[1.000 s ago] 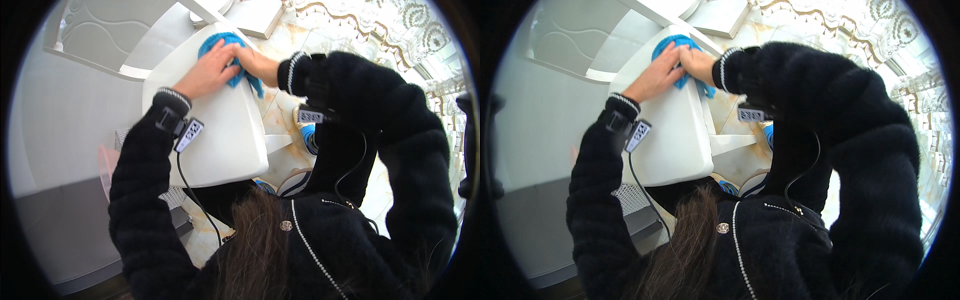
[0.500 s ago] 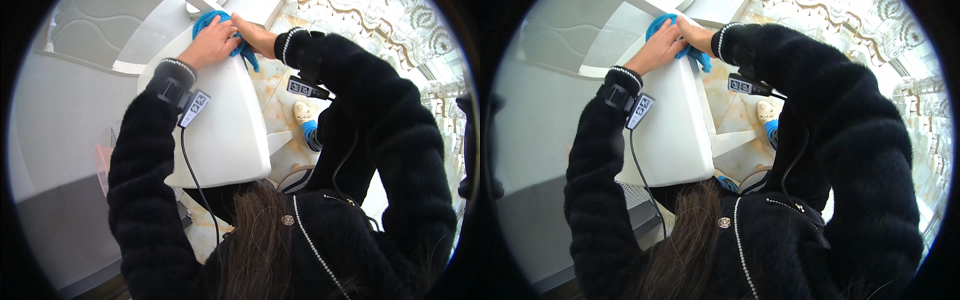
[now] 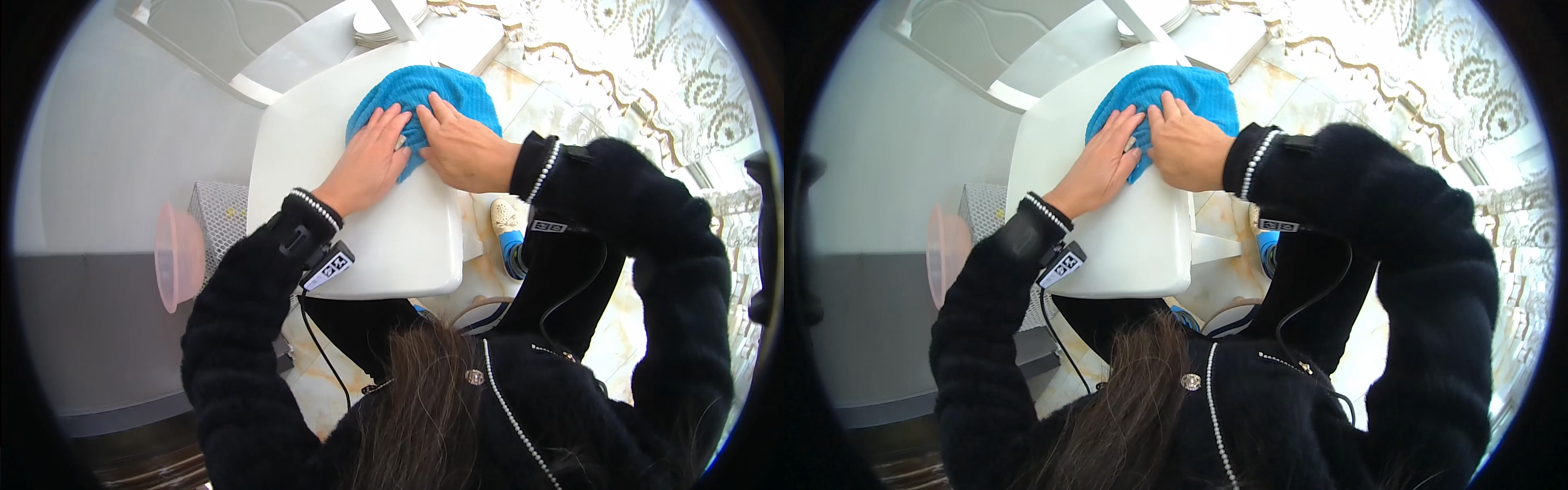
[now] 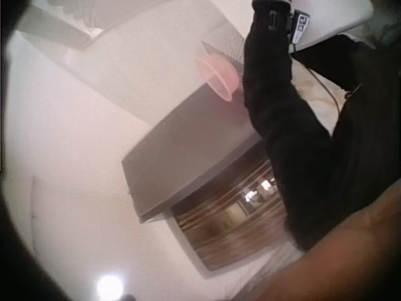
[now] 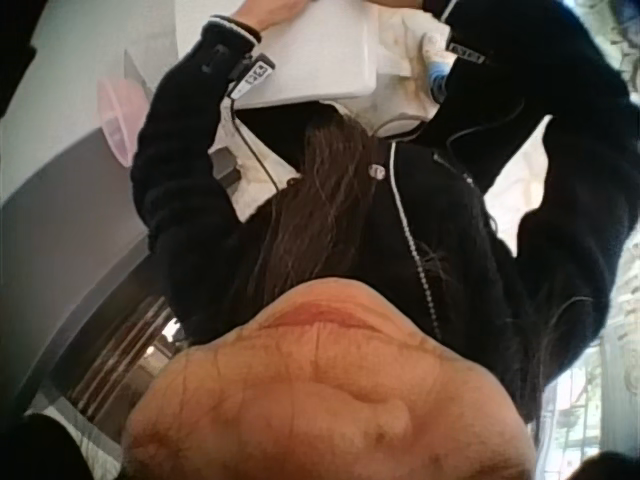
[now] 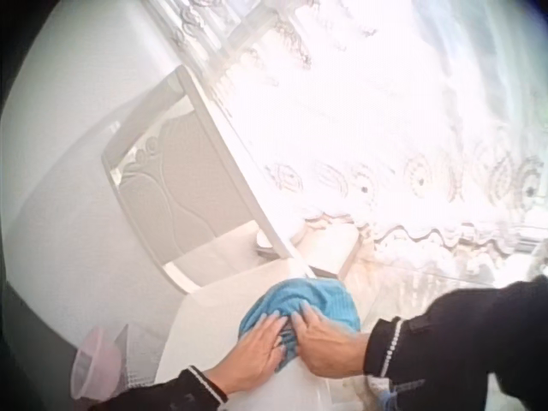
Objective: The person wipes a white plastic chair with a blue cloth, moving around the room to clean different surfaces. They also briefly lift a small round mat and wipe the chair seat and backrest.
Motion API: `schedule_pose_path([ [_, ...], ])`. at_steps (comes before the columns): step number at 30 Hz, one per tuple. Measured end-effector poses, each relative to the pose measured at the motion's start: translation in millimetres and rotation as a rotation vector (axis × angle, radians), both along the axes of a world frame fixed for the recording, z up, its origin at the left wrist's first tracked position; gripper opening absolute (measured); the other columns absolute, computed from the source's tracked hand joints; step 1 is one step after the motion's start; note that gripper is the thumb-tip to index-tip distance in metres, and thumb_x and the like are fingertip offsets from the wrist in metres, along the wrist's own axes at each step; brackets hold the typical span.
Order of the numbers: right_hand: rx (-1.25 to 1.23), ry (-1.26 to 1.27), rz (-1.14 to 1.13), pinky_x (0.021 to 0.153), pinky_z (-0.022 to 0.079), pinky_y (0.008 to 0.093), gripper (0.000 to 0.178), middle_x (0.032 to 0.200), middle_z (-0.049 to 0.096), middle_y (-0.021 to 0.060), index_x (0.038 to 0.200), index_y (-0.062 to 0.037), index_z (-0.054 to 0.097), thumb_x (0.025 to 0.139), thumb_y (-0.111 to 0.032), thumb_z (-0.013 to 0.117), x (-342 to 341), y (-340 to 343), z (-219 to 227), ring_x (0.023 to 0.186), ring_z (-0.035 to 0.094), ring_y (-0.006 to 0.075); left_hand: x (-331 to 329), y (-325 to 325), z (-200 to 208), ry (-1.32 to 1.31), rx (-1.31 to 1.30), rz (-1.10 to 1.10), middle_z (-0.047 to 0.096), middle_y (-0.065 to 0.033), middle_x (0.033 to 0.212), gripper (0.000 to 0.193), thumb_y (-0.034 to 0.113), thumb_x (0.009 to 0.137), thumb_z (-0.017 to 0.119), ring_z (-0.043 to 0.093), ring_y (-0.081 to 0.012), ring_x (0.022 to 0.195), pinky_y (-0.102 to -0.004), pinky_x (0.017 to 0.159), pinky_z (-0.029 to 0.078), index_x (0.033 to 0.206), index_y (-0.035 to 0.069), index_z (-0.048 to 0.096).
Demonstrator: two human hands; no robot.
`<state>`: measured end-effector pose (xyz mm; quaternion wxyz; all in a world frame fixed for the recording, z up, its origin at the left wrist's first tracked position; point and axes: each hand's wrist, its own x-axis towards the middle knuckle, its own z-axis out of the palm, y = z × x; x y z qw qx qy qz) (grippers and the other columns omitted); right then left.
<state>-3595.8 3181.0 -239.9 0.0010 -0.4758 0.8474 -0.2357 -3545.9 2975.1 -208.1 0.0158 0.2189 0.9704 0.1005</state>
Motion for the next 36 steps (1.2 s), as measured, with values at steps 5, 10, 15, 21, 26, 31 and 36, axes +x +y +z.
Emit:
schedule_pose_path([
  [5,0.032,0.036,0.016,0.113,0.031,0.0388,0.048,0.144,0.037,0.0266,0.135,0.0095,0.039,0.092,-0.008,0.050,-34.0,-13.8,8.5,0.137,0.034,0.0360,-42.1,-55.8,-11.9,0.090,-0.042,0.128,0.038,-0.0266,0.142,0.049,0.021,0.092,0.052,0.037,-0.0474,0.129,-0.0483,0.109,0.031,0.135,-0.001,0.040],
  [10,0.212,0.115,0.070,0.116,0.025,0.0396,0.047,0.145,0.038,0.0233,0.137,0.0034,0.042,0.098,-0.023,0.038,-82.6,-54.1,17.2,0.138,0.032,0.0335,-72.2,-130.2,-15.2,-0.010,0.016,0.209,0.039,-0.0243,0.141,0.049,0.017,0.092,0.049,0.036,-0.0374,0.134,-0.0400,0.112,0.028,0.137,0.000,0.038],
  [15,0.275,0.119,0.053,0.114,0.026,0.0393,0.051,0.145,0.038,0.0225,0.138,0.0001,0.043,0.100,-0.032,0.033,-115.5,-93.0,24.2,0.137,0.034,0.0329,-87.0,-141.4,6.6,-0.172,0.131,0.372,0.046,-0.0181,0.137,0.049,0.028,0.094,0.053,0.042,-0.0294,0.130,-0.0349,0.108,0.032,0.133,0.002,0.043],
  [21,0.298,0.125,0.099,0.113,0.029,0.0390,0.058,0.143,0.040,0.0236,0.142,0.0064,0.030,0.096,-0.028,0.041,-155.0,-128.9,19.1,0.132,0.041,0.0329,-137.5,-115.2,7.2,-0.210,0.212,0.425,0.038,-0.0208,0.146,0.074,0.050,0.095,0.050,0.038,-0.0289,0.135,-0.0344,0.109,0.031,0.144,-0.001,0.029],
  [26,0.345,0.142,0.131,0.112,0.029,0.0390,0.056,0.142,0.038,0.0273,0.135,0.0126,0.032,0.091,-0.019,0.045,-149.7,-121.5,14.1,0.133,0.038,0.0345,-155.1,-106.1,-21.3,-0.014,-0.009,0.184,0.047,-0.0198,0.139,0.065,0.046,0.095,0.045,0.045,-0.0358,0.128,-0.0374,0.106,0.035,0.145,0.006,0.033],
  [31,0.464,0.087,0.142,0.108,0.034,0.0396,0.053,0.135,0.043,0.0278,0.134,0.0111,0.034,0.095,-0.024,0.043,-152.7,-139.7,29.1,0.126,0.044,0.0362,-147.9,-130.7,-24.5,0.103,0.052,0.089,0.054,-0.0171,0.131,0.053,0.040,0.098,0.041,0.049,-0.0323,0.123,-0.0391,0.105,0.036,0.139,0.008,0.043],
  [36,0.586,0.012,0.186,0.106,0.036,0.0390,0.059,0.134,0.045,0.0258,0.141,0.0075,0.028,0.097,-0.031,0.039,-161.4,-219.5,23.5,0.122,0.048,0.0365,-132.3,-215.8,-26.1,-0.004,0.006,0.313,0.053,-0.0161,0.131,0.046,0.034,0.096,0.043,0.047,-0.0317,0.124,-0.0394,0.106,0.035,0.135,0.009,0.047],
])
